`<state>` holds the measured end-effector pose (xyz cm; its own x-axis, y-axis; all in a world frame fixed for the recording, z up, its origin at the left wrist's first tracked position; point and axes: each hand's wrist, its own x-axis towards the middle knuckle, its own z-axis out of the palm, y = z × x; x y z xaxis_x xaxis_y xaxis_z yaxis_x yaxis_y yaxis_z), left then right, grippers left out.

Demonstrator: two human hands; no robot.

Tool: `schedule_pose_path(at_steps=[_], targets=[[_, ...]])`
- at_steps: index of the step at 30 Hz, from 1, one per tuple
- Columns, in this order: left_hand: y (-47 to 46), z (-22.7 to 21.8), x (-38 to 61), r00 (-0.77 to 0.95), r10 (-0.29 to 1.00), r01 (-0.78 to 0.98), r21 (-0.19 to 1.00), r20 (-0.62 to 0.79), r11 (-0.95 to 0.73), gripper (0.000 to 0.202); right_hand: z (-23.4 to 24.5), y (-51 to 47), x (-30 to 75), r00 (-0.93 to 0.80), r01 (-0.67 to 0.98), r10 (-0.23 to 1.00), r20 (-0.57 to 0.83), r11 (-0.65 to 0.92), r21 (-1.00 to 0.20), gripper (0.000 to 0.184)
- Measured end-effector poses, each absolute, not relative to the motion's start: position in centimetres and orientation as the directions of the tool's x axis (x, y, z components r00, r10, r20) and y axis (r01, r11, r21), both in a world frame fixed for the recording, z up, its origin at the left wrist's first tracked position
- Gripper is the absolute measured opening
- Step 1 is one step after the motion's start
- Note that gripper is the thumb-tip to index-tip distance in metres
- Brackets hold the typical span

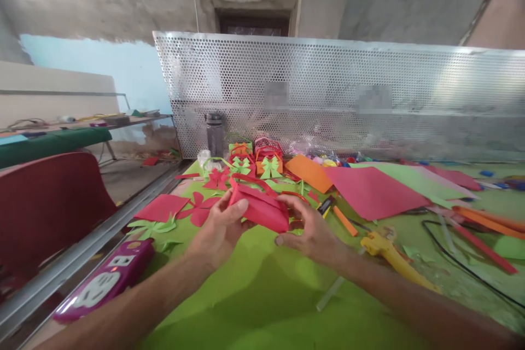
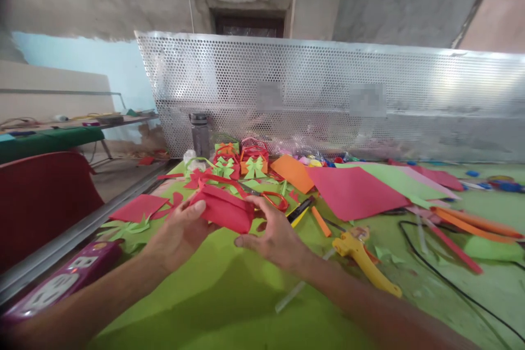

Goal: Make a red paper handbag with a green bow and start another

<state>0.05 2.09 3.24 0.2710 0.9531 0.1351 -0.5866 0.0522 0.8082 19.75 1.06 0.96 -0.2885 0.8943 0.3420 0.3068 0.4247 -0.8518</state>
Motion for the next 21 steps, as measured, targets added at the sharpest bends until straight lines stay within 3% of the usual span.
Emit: schedule_pose_path(at_steps=[6,12,21], targets=[[2.8,3.2,-0.5,0.354,0.933,-0.608,0.775,0.070,0.173,0.044,2.3,-0.6,19.1,-0.135,0.308,0.906,0.401,0.423,-0.852,0.076],[2.7,3.3,-0.4,0.372,0.926,-0.603,0.775,0.062,0.190,0.042,2.8,-1.2,18.6,-0.095,0.353,0.885,0.456,0.458,-0.816,0.076],[3.5,2.5,-0.8,0.415,0.901,-0.603,0.779,0.122,0.172,0.049,2.5,-0.9,18.5,-0.078,0.291,0.924,0.373,0.379,-0.878,0.065]])
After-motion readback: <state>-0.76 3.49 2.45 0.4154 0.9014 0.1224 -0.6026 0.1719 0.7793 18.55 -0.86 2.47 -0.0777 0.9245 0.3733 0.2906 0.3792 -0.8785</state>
